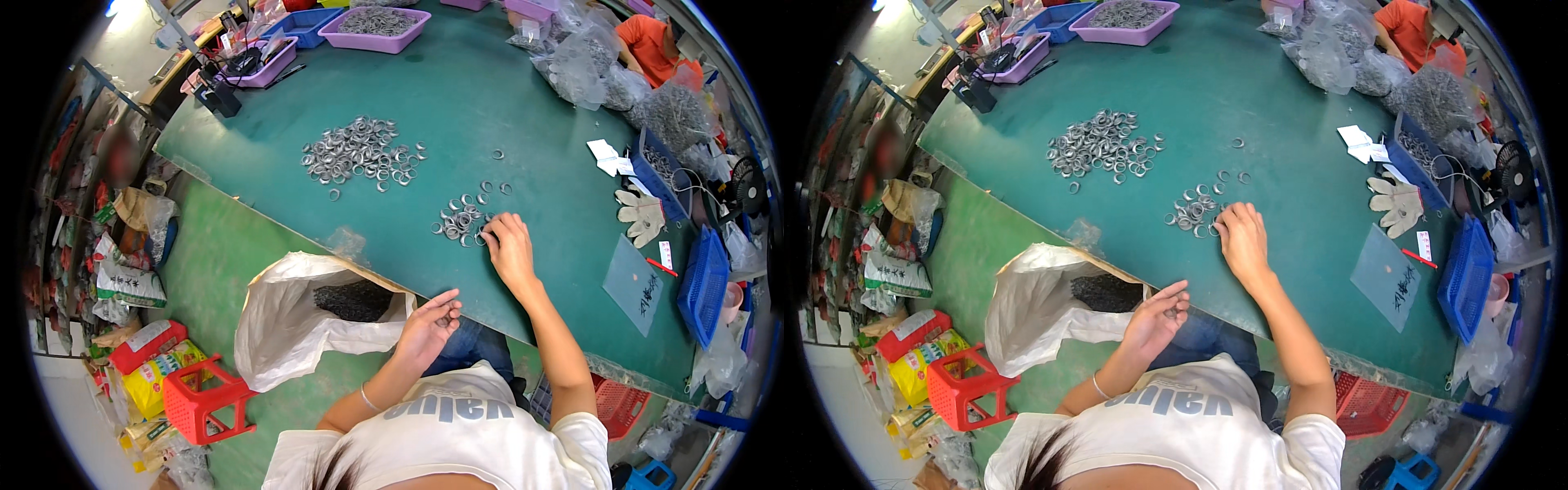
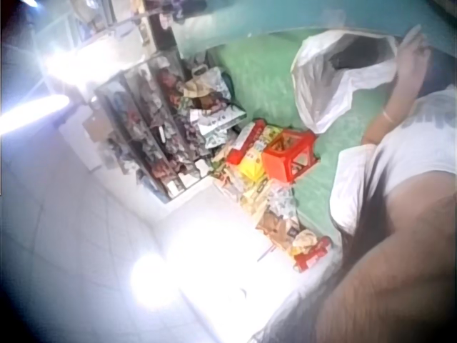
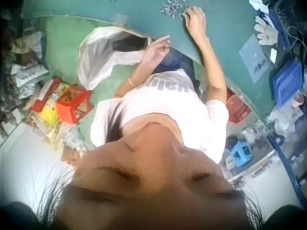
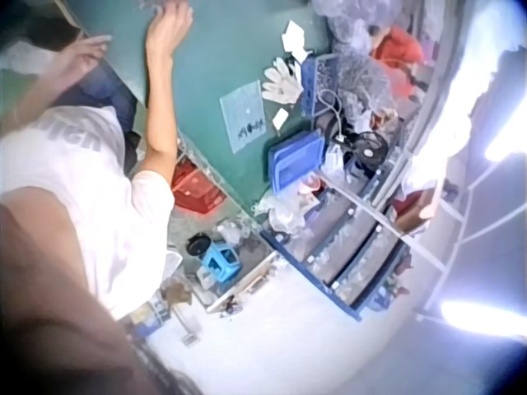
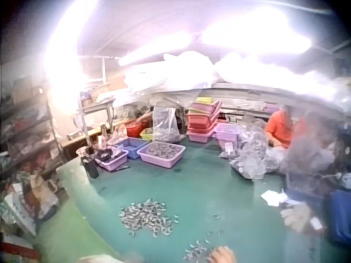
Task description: The person picks up small metal crescent-shaped parts from a bag, sorts through them on a green work surface, and later writes on a small slip of paper using a red pen.
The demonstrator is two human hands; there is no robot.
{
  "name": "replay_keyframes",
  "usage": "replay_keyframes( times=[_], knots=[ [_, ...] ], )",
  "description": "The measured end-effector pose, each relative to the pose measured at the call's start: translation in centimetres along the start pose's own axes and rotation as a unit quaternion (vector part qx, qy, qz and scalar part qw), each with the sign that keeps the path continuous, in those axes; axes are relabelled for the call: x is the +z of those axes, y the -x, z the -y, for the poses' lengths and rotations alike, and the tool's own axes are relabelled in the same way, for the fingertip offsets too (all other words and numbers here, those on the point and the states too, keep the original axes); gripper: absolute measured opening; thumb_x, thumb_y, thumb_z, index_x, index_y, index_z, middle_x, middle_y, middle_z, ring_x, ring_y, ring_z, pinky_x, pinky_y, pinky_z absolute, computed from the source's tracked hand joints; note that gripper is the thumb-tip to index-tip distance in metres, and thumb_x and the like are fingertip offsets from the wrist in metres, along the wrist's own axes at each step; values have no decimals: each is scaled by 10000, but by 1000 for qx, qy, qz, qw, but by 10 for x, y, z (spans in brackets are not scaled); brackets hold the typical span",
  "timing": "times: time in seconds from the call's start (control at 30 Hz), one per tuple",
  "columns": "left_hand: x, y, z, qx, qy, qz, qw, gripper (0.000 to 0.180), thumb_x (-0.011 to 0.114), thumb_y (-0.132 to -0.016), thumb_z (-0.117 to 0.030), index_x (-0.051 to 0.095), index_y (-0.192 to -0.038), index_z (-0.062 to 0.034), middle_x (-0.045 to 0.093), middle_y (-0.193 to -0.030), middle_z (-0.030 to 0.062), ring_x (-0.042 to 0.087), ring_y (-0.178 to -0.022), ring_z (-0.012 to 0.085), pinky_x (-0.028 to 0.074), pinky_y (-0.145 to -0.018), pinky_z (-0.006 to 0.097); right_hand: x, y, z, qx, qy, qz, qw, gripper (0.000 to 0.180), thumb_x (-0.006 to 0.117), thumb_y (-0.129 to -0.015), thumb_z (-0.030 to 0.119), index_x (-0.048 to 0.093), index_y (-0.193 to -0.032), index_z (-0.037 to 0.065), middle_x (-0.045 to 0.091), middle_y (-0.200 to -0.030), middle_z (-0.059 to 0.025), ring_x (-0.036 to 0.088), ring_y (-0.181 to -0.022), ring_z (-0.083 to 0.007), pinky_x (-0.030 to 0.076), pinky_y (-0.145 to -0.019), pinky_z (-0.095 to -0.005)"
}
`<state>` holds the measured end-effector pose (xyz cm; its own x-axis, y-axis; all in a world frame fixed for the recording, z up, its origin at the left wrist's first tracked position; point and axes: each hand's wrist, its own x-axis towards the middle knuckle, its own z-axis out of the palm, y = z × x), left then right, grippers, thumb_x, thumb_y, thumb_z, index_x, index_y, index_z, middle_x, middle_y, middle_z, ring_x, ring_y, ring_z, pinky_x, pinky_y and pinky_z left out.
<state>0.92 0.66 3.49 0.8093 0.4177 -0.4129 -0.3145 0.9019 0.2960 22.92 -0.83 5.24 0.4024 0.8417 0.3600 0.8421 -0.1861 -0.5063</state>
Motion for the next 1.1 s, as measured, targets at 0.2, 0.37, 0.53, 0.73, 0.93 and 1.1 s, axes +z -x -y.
replay_keyframes(
  times=[0.2,0.37,0.53,0.73,0.93,1.1],
  knots=[
    [24,0,-7,17,68,-48,996,350,514,-935,-38,496,-1273,53,605,-1145,128,594,-1066,189,480,-943,303,-21,35,56,-83,-206,146,964,80,659,-781,17,603,-838,8,604,-935,-133,554,-939,-315,447,-837,-384],
    [-12,3,-8,110,-16,-29,993,295,532,-924,-25,548,-1209,54,623,-1077,122,599,-945,145,493,-817,258,-22,23,47,-93,-205,97,969,154,692,-763,34,625,-900,15,603,-986,-135,541,-947,-320,443,-852,-387],
    [-50,26,-41,332,-188,-228,896,283,511,-893,25,599,-1162,17,645,-1038,97,603,-919,143,501,-775,272,-7,17,19,-27,16,45,998,286,700,-764,82,607,-1024,9,561,-1056,-134,523,-976,-311,431,-837,-402],
    [-59,39,-40,404,-384,-328,763,365,506,-906,-7,529,-1269,16,565,-1265,156,554,-1158,229,449,-975,366,-4,23,21,19,1,72,997,248,670,-780,79,600,-1000,-9,564,-990,-145,541,-970,-321,456,-805,-413],
    [16,16,-13,27,36,-75,996,391,498,-973,-159,467,-1308,43,621,-1110,151,608,-961,213,508,-838,315,-20,33,68,-96,-234,235,939,211,688,-778,82,637,-966,0,610,-971,-142,597,-892,-302,483,-799,-369],
    [1,8,0,-66,36,103,992,376,491,-963,-111,483,-1307,38,620,-958,90,541,-785,131,453,-676,236,0,-15,22,-10,-105,-53,993,127,670,-797,46,656,-915,1,632,-947,-154,593,-902,-322,476,-810,-384]
  ],
)
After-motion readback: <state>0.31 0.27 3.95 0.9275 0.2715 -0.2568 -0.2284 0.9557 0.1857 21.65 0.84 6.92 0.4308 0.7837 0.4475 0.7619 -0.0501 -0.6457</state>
